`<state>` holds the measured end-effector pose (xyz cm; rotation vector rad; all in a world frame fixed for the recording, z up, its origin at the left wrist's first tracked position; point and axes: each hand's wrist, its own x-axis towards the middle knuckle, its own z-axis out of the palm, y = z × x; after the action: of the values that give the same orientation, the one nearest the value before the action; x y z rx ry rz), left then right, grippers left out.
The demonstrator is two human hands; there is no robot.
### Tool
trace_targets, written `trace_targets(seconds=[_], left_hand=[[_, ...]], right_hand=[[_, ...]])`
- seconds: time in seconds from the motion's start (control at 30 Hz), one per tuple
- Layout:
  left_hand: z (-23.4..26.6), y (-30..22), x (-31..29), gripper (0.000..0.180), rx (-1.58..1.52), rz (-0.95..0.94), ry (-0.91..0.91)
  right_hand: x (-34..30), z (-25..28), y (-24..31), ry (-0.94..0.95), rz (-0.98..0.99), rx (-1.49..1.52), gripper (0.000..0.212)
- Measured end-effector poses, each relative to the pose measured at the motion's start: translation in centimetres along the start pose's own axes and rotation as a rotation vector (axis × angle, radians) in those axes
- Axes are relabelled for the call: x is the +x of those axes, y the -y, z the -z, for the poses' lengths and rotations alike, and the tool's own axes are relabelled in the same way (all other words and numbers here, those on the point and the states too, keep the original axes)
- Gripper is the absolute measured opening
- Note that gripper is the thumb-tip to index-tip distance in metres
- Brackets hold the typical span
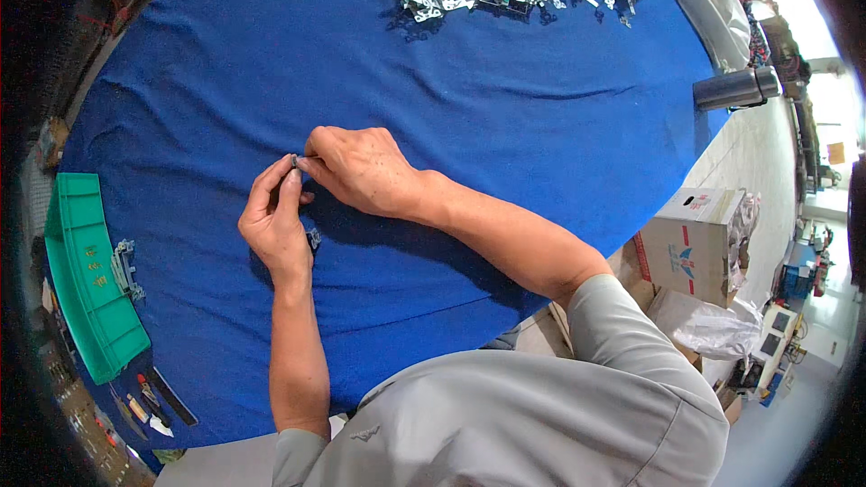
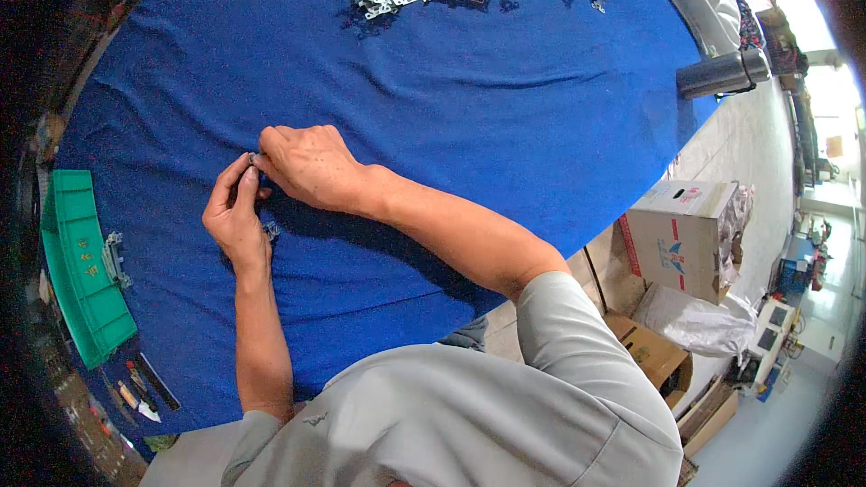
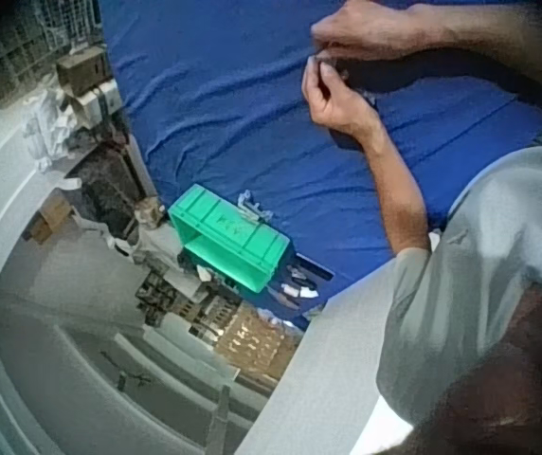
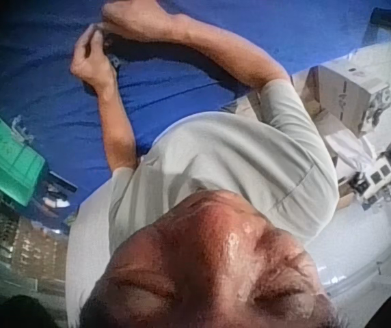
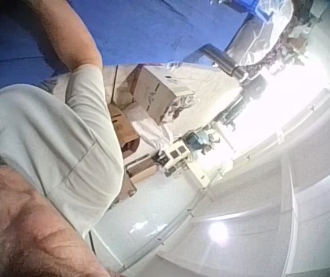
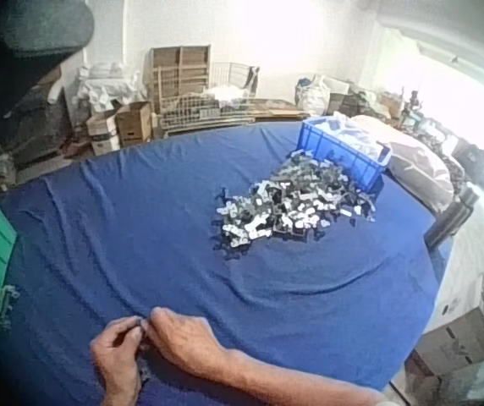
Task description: Assembling small metal components or clips on a blue-clothed workbench.
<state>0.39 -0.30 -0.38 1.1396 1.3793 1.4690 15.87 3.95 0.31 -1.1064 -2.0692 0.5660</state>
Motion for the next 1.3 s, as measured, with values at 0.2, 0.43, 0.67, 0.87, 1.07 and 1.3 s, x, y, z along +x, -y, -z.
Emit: trace_targets(seconds=[0.2,0.43,0.67,0.87,1.07,1.3], left_hand=[[-0.3,-0.3,-0.1,0.018,0.021,-0.024,-0.020],[-0.1,0.0,0.0,0.018,0.000,-0.015,-0.022],[-0.2,-0.4,0.0,0.019,0.012,0.013,-0.047],[0.6,-1.1,0.6,0.020,-0.022,0.078,-0.060],[8.6,-2.1,4.3,0.022,0.717,-0.407,-0.040],[27.0,-1.3,9.2,0.017,1.515,-0.761,-0.114]], right_hand=[[-0.1,0.2,0.0,-0.043,-0.029,0.103,0.022],[0.1,0.1,-0.3,-0.068,-0.007,0.123,0.022],[0.0,-0.2,-0.8,-0.083,0.039,0.042,0.022],[1.0,0.9,-1.4,-0.092,-0.148,0.203,0.019],[0.4,1.4,-1.8,-0.106,-0.131,0.210,0.016],[0.6,1.4,-0.9,-0.073,-0.107,0.180,0.016]])
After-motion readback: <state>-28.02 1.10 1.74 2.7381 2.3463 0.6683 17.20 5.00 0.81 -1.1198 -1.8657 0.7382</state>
